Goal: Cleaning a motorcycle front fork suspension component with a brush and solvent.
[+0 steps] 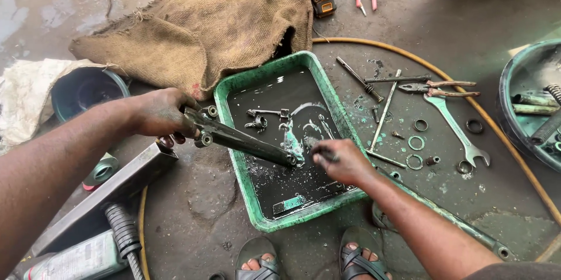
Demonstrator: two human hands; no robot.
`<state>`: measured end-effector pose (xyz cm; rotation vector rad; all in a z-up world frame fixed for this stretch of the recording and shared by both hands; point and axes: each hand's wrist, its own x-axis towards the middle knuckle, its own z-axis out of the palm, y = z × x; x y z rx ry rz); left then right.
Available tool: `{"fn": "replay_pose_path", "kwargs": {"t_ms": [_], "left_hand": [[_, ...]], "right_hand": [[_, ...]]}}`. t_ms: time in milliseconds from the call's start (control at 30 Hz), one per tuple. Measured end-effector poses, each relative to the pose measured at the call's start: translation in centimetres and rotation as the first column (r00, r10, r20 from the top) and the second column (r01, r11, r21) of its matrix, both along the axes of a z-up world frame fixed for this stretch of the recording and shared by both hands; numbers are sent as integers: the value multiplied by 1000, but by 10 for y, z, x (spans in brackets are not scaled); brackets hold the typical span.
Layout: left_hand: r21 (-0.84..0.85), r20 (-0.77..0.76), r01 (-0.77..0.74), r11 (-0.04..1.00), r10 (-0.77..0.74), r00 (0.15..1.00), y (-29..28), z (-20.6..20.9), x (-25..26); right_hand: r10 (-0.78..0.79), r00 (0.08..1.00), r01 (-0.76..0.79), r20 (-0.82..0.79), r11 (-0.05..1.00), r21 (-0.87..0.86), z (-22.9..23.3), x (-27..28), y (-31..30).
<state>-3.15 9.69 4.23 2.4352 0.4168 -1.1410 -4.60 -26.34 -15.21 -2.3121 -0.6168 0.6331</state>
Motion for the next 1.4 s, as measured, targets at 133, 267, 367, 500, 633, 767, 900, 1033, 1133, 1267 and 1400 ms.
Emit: {"fn": "replay_pose_path", "kwargs": {"t_ms": [133,267,367,500,633,767,900,1033,1133,1267,1400], "left_hand": [[-37,-8,-21,999,21,1000,14,-18,2],[-36,8,-21,999,22,1000,13,-18,6],[-7,4,-28,1000,28,1000,11,-16,5],[-31,18,-41,999,42,999,14,-20,10],[-109,40,-23,994,28,999,12,-15,14],[-169,105,-2,986,20,994,-2,-7,13],[-221,140,44,974,-13,990,-11,0,21],[-277,173,22,961,27,985,-22,8,17],[-307,186,14,952,46,982,-27,7,20],[-311,225,73,948,-1,974,-30,2,24],[-313,238,89,946,-13,971,-28,4,19]], "right_hand": [[-219,968,244,-121,931,270,8,-11,11],[-312,904,403,-293,851,337,-19,-10,13],[-373,874,460,-313,844,278,-1,-10,12],[-391,895,439,-216,858,267,-10,-11,14],[-410,899,436,-152,870,229,-14,-3,6],[-287,950,252,127,939,235,-23,-11,4],[-112,985,102,132,992,80,-34,-1,0],[-252,965,260,-66,951,169,42,20,11],[-186,979,204,-85,866,457,111,33,24],[-126,991,126,-54,690,713,130,27,52],[-241,959,283,-149,773,569,71,15,50]]}}
